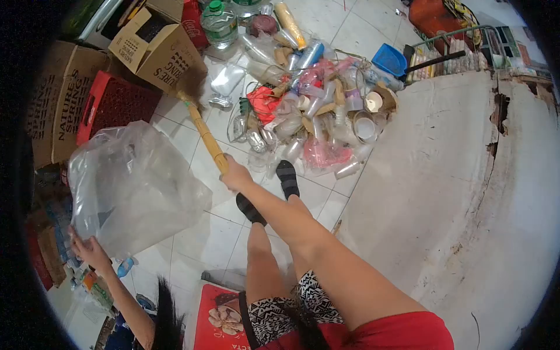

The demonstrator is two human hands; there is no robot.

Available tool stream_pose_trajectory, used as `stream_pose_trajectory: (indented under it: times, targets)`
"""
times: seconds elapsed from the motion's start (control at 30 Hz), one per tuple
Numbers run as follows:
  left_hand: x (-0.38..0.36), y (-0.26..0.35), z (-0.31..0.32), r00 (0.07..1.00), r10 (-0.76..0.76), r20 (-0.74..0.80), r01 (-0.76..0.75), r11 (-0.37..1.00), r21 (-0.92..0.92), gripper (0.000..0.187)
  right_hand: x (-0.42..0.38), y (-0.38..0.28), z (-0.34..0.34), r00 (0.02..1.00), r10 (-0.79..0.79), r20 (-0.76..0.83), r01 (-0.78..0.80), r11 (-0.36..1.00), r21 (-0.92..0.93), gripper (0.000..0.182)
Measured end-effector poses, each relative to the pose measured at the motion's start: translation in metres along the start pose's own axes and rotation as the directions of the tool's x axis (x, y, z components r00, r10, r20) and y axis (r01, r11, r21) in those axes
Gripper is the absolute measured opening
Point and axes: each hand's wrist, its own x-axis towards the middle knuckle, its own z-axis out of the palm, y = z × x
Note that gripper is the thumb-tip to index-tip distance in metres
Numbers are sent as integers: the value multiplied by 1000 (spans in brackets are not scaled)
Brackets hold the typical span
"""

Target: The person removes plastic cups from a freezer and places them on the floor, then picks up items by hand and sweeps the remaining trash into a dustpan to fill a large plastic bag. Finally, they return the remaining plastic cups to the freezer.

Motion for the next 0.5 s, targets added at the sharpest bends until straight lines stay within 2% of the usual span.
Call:
stream_pose_trajectory:
  times: [0.03, 0.1, 0.13, 0.2, 0.23, 0.3, 0.37, 0.43, 0.5]
  targets:
    - [-5, -1, 8, 1000, 7, 6, -7, 1000, 4, 57, 18, 18, -7, 1000, 5, 2, -5, 1000, 8, 59]
    - [-14, -8, 19, 935, 120, 333, -156, 984, 84, 61, 41, 44, -12, 987, 140, 82, -142, 990, 21, 51]
    - [-17, -14, 22, 936, 123, 329, -162, 982, 96, 61, 33, 42, -22, 984, 149, 94, -152, 988, 28, 47]
    - [-23, -25, 26, 812, -44, 582, -83, 978, 189, 64, 16, 46, -45, 974, 183, 131, -189, 981, 33, 47]
    - [-26, -31, 28, 813, -45, 581, -86, 977, 197, 64, 8, 50, -51, 964, 215, 158, -223, 974, 35, 49]
    - [-31, -39, 30, 829, -186, 528, 38, 960, 278, 67, -15, 49, -57, 908, 327, 264, -392, 886, 249, 61]
    - [-36, -44, 26, 836, -234, 497, 74, 945, 319, 69, -47, 38, -62, 859, 282, 427, -493, 680, 543, 72]
    - [-46, -54, 22, 841, -286, 459, 116, 925, 363, 71, -82, 12, -62, 840, 182, 511, -514, 568, 643, 74]
    - [-60, -70, 19, 792, -406, 456, 175, 867, 467, 76, -111, -20, -55, 856, 109, 506, -463, 596, 656, 74]
